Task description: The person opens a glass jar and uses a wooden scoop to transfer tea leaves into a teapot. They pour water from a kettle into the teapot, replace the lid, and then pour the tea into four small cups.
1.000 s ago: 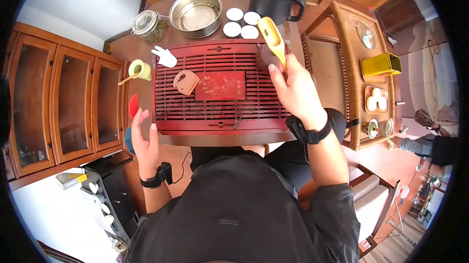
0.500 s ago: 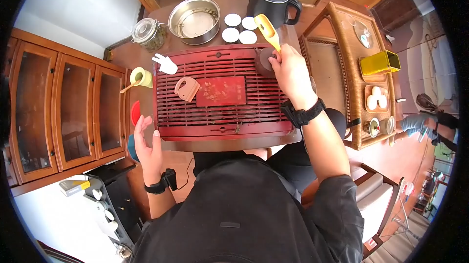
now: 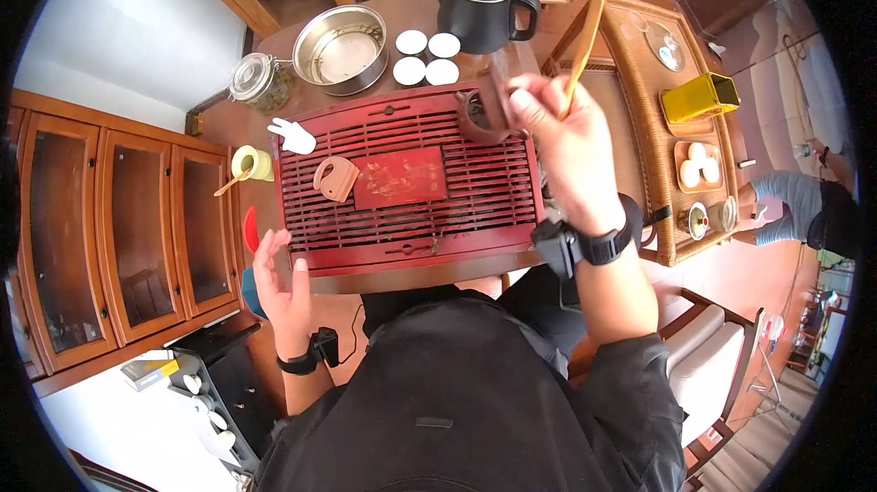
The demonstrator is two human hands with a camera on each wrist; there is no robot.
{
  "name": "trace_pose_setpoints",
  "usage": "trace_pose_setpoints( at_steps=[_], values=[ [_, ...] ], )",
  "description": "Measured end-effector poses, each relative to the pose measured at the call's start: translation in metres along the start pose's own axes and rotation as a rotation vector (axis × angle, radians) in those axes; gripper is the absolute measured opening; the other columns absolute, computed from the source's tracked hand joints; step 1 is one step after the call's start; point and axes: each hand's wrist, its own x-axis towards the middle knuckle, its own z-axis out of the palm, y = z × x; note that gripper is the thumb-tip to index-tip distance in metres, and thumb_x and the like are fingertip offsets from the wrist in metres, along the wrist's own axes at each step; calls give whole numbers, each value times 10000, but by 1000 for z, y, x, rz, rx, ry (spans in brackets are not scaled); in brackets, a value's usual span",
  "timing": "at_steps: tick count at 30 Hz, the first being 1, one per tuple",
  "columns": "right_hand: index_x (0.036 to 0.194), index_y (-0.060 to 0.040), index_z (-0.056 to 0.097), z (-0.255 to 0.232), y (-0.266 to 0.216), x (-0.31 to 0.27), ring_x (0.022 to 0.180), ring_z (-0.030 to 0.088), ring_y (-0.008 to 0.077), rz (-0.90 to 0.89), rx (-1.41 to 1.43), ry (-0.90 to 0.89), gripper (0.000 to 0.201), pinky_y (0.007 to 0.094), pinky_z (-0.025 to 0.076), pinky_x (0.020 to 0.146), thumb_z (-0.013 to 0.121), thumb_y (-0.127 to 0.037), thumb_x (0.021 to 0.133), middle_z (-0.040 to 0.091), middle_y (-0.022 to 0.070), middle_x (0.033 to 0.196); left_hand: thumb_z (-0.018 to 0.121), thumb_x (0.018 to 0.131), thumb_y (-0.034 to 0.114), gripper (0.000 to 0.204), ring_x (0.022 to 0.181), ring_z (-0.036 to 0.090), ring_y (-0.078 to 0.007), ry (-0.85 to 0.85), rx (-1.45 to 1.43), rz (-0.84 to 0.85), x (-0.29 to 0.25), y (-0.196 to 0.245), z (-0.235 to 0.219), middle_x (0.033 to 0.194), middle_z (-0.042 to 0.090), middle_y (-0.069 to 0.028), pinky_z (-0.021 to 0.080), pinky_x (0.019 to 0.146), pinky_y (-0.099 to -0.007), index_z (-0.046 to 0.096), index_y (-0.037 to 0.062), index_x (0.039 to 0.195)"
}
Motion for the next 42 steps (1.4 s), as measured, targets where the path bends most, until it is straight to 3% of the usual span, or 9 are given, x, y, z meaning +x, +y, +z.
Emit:
trace_pose_setpoints(
  at_steps=[6, 11, 12, 15, 21, 31, 37, 39, 42],
  values=[
    [869, -108, 490, 39, 20, -51, 1019, 663, 170, 375, 643, -270, 217, 312, 551, 917, 640, 0, 982, 662, 106, 1156, 695, 873, -26, 508, 1243, 567, -276, -206, -85, 209, 27, 46, 35, 1332, 567, -169, 439, 1086, -398, 548, -29, 1359],
    [905, -138, 474, 50, 57, -75, 916, 671, 143, 715, 896, -412, 239, 283, 577, 810, 668, -13, 967, 643, 21, 966, 741, 894, 49, 475, 1267, 541, -272, -301, -357, 246, 47, 54, 62, 1367, 536, -180, 440, 1072, -381, 573, -36, 1331],
    [903, -140, 469, 52, 59, -78, 914, 669, 141, 750, 911, -415, 244, 280, 573, 812, 671, -17, 966, 642, 20, 965, 748, 892, 75, 439, 1230, 570, -284, -297, -523, 128, 42, 58, 67, 1343, 565, -155, 453, 1051, -388, 612, -20, 1299],
    [895, -157, 466, 59, 60, -86, 964, 658, 137, 813, 960, -474, 253, 319, 547, 898, 674, -33, 968, 644, 4, 980, 740, 900, 45, 403, 1233, 559, -227, -358, -595, 87, 39, 60, 66, 1347, 542, -132, 463, 1033, -349, 614, -27, 1276],
    [886, -183, 477, 67, 55, -93, 968, 646, 117, 917, 893, -476, 264, 318, 525, 893, 678, -29, 963, 641, -22, 983, 774, 867, 35, 364, 1191, 582, -235, -350, -771, -105, 30, 61, 66, 1299, 585, -136, 488, 983, -348, 652, -35, 1203],
    [912, -163, 510, 78, 51, -105, 930, 623, 72, 990, 826, -425, 212, 276, 523, 843, 692, -70, 969, 614, -46, 946, 795, 826, 65, 295, 1168, 597, -299, -331, -568, 196, 38, 59, 60, 1153, 671, -127, 493, 963, -403, 694, -15, 1091],
    [955, -128, 515, 59, 60, -90, 806, 604, 90, 897, 239, -308, 196, 263, 514, 691, 584, -277, 1062, 593, -21, 948, 754, 854, 34, 269, 1144, 613, -313, -273, -436, 124, 38, 60, 47, 1169, 658, -142, 499, 948, -391, 665, -22, 1101],
    [1020, -105, 491, 50, 63, -79, 649, 436, 74, 890, 267, -254, 181, 236, 373, 543, 504, -269, 1093, 462, -28, 858, 730, 861, 22, 290, 1112, 626, -259, -233, -377, 90, 36, 54, 40, 1176, 650, -128, 502, 945, -352, 660, -41, 1134],
    [1085, -101, 485, 35, 63, -65, 595, 316, 55, 850, 208, -197, 127, 219, 272, 489, 459, -224, 1106, 391, -30, 828, 714, 881, 42, 312, 1074, 630, -189, -163, -382, -38, 29, 45, 32, 1159, 655, -93, 501, 932, -305, 649, -54, 1171]
  ],
)
